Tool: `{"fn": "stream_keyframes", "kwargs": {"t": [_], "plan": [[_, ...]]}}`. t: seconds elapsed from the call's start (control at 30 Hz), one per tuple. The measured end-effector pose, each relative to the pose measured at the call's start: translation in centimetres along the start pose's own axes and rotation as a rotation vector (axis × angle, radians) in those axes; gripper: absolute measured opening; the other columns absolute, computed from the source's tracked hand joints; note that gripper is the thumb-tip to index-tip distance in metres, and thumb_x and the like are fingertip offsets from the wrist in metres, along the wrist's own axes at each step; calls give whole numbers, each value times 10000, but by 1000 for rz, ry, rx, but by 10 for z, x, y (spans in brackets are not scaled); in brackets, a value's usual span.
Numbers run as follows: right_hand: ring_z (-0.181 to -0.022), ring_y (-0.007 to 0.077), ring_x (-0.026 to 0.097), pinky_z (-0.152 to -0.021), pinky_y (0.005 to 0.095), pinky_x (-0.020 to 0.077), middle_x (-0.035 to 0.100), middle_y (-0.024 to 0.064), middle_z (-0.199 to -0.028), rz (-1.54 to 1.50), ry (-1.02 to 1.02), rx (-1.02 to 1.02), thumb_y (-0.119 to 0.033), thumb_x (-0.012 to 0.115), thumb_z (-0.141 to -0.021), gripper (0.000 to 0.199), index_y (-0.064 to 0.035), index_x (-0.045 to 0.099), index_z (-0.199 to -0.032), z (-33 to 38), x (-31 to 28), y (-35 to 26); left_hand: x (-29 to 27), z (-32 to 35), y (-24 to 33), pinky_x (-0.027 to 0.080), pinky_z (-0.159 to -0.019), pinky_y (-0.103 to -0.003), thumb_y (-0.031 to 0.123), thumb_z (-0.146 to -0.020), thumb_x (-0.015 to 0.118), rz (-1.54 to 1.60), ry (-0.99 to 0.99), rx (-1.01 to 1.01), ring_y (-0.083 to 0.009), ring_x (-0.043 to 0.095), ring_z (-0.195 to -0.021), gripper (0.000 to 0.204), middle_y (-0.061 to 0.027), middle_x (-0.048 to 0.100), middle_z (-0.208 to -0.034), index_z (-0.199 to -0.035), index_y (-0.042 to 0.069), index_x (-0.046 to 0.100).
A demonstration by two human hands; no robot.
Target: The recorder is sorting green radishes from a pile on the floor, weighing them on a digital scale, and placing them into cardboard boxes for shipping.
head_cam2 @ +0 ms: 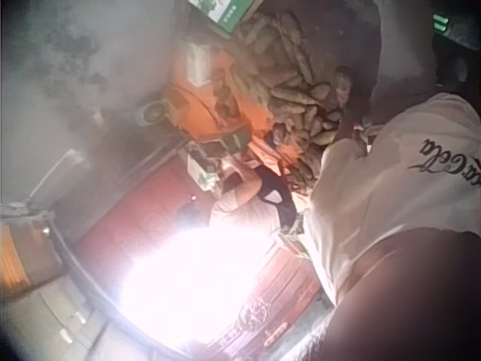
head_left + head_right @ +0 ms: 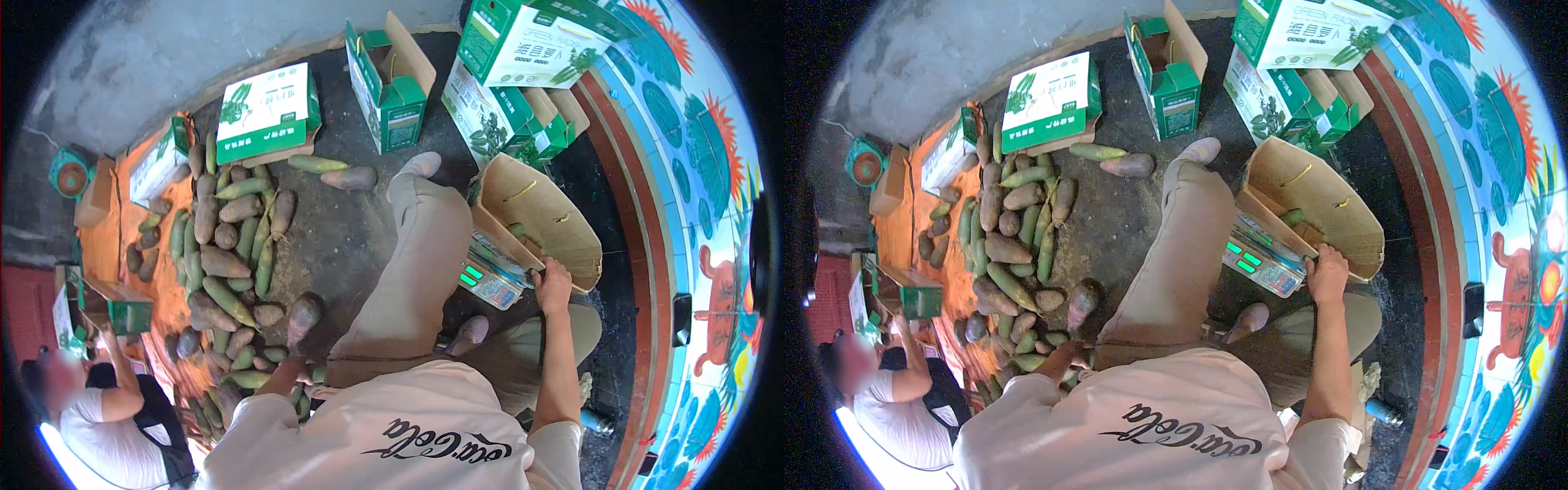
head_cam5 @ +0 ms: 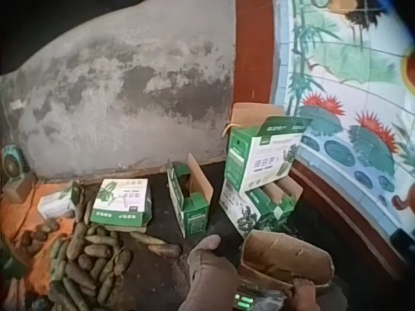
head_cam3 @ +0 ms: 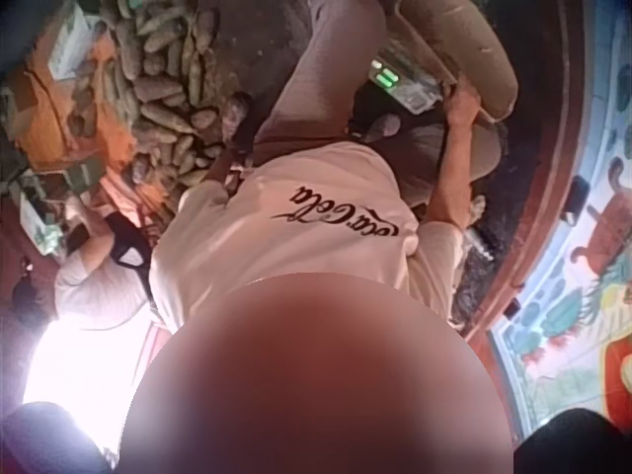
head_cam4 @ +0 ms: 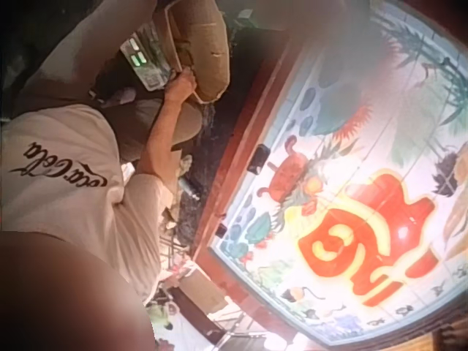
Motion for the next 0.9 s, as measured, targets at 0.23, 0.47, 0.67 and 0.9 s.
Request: {"fn": "stream_keyframes", "kwargs": {"t": [0.23,0.47,0.67,0.9], "plan": [[-821,307,544,-722,407,412,575,116,-836,-27,67,-39,-149,675,-685,284,-69,533,-918,0,-3,-4,-41,-32,-2,469,-849,-377,685,-575,623,-11,203,197,-283,590,-1000,774,-161,619,-1052,-965,17,653],[-792,291,548,-678,404,409,565,101,-802,-59,118,-36,-170,678,-677,242,-81,531,-846,6,-10,-2,-177,71,-12,464,-827,-399,641,-678,588,216,460,-164,-350,607,-915,733,-216,630,-954,-980,-26,624],[-777,270,561,-665,395,410,575,84,-779,-38,86,-45,-188,678,-672,206,-94,561,-813,4,-5,-3,-285,188,5,457,-775,-411,500,-688,660,659,1240,35,-382,599,-873,617,-270,615,-879,-924,-68,602],[-777,257,567,-670,399,410,581,69,-762,-60,119,-10,-198,664,-690,163,-108,572,-790,6,-1,3,-390,320,135,457,-738,-376,294,-720,697,674,1488,563,-306,614,-835,417,-214,626,-879,-962,-29,593]]}}
Point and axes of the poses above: each hand's wrist, its own z-axis away from the middle knuckle, its own x-axis out of the palm, y = z × x, the point moved 8 cm from there along -z, towards the middle knuckle
